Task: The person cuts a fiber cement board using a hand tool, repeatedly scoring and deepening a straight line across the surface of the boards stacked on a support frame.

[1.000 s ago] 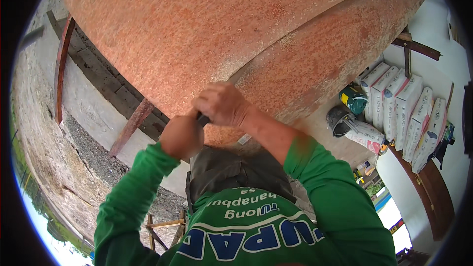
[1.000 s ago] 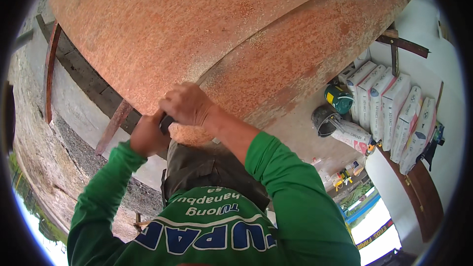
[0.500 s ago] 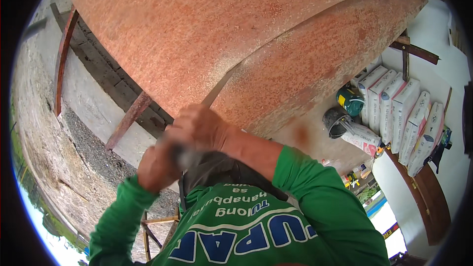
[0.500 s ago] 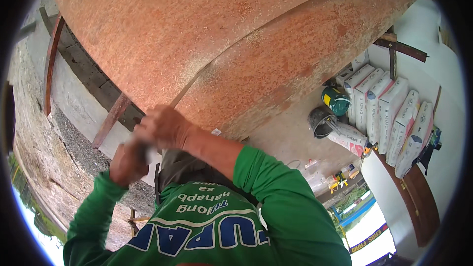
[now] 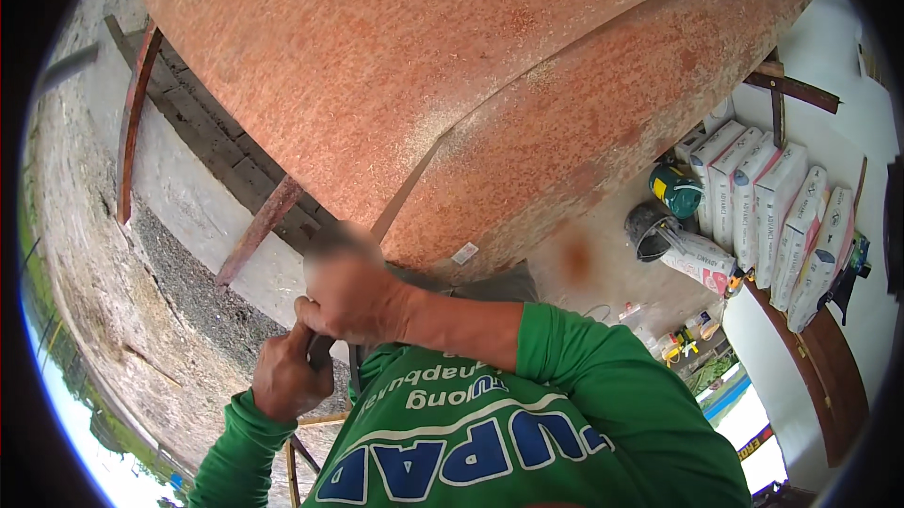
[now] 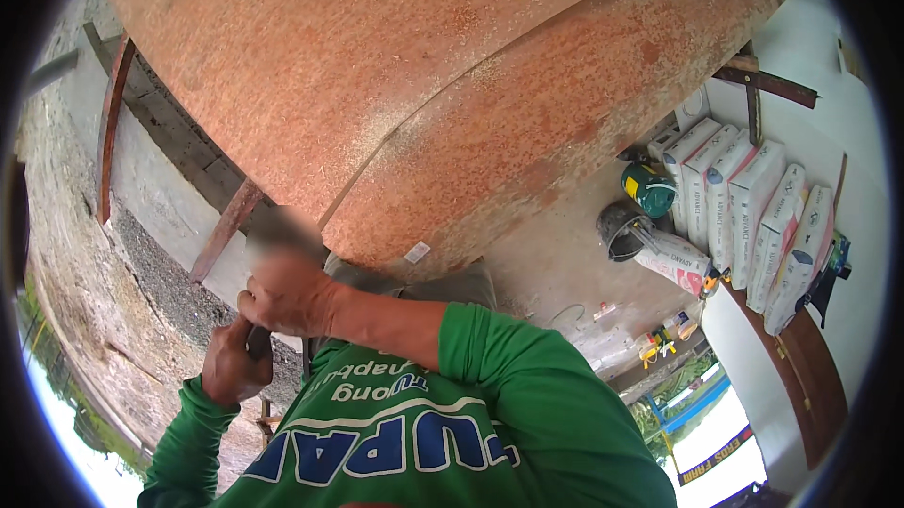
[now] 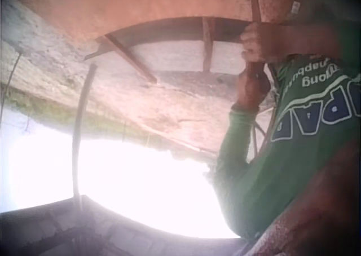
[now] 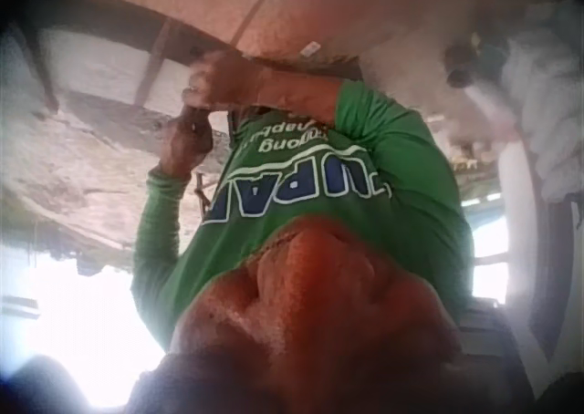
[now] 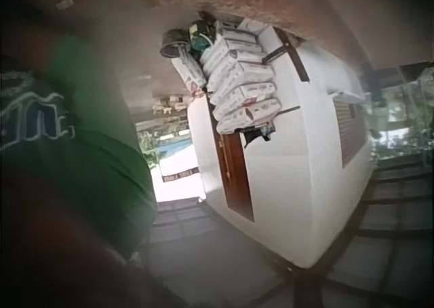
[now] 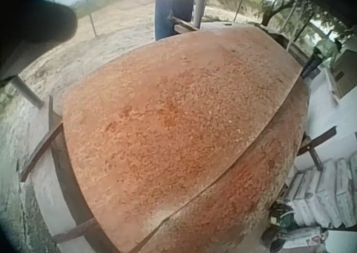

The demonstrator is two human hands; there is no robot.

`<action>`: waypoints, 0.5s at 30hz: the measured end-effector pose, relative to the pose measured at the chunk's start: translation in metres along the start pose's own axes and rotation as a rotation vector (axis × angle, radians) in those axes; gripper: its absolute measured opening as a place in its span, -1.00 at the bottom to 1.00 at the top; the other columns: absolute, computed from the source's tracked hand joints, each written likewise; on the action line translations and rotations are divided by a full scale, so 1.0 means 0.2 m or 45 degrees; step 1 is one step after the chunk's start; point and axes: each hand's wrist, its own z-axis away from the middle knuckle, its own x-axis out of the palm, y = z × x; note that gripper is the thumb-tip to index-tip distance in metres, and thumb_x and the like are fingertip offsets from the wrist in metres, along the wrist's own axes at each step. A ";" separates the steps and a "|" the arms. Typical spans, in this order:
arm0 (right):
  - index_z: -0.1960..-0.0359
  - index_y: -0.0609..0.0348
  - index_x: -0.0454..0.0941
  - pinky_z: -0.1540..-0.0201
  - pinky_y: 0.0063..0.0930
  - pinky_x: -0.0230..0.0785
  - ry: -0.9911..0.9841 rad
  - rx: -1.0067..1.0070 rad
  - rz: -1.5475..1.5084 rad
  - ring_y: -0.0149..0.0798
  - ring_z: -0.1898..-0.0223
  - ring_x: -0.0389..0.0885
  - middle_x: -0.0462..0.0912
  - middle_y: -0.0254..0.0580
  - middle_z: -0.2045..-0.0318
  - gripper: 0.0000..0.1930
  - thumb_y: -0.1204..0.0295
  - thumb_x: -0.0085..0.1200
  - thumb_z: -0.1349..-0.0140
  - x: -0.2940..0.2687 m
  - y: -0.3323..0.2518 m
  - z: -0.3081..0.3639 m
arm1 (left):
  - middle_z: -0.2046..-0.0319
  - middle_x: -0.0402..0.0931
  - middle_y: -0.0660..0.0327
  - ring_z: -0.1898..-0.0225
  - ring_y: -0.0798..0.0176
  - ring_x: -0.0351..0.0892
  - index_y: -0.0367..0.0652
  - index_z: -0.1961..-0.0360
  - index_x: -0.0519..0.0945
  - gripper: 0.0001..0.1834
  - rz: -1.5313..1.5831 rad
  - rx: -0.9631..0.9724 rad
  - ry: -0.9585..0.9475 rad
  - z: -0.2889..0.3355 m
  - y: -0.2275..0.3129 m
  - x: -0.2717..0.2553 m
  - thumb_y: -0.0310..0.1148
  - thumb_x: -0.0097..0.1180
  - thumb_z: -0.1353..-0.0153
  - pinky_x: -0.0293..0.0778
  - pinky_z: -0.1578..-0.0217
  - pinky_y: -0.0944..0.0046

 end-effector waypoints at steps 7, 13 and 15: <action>0.61 -0.13 0.47 0.27 -0.33 0.28 -0.133 0.289 0.297 -0.27 0.41 0.51 0.54 -0.46 0.59 -0.76 0.17 0.24 0.33 -0.21 0.70 0.13 | 0.59 0.47 -0.19 0.51 -0.26 0.49 -0.31 0.22 0.45 -0.70 -0.039 0.245 0.126 -0.83 0.07 0.23 -0.50 -0.01 0.06 0.41 0.48 -0.08; 0.63 0.01 0.43 0.37 -0.41 0.29 -0.020 0.021 0.099 -0.32 0.47 0.44 0.41 -0.42 0.67 -0.93 0.35 0.03 0.14 0.02 0.01 0.01 | 0.62 0.47 -0.15 0.57 -0.26 0.48 -0.23 0.20 0.37 -0.69 -0.004 0.065 0.004 -0.01 0.01 -0.02 -0.52 0.03 0.04 0.42 0.55 -0.09; 0.64 0.00 0.43 0.39 -0.42 0.29 -0.029 0.011 0.054 -0.33 0.48 0.43 0.40 -0.42 0.67 -0.93 0.35 0.02 0.13 0.02 -0.08 -0.02 | 0.63 0.47 -0.14 0.57 -0.26 0.48 -0.23 0.21 0.38 -0.70 -0.049 -0.010 -0.005 0.06 0.01 -0.04 -0.53 0.03 0.04 0.42 0.56 -0.08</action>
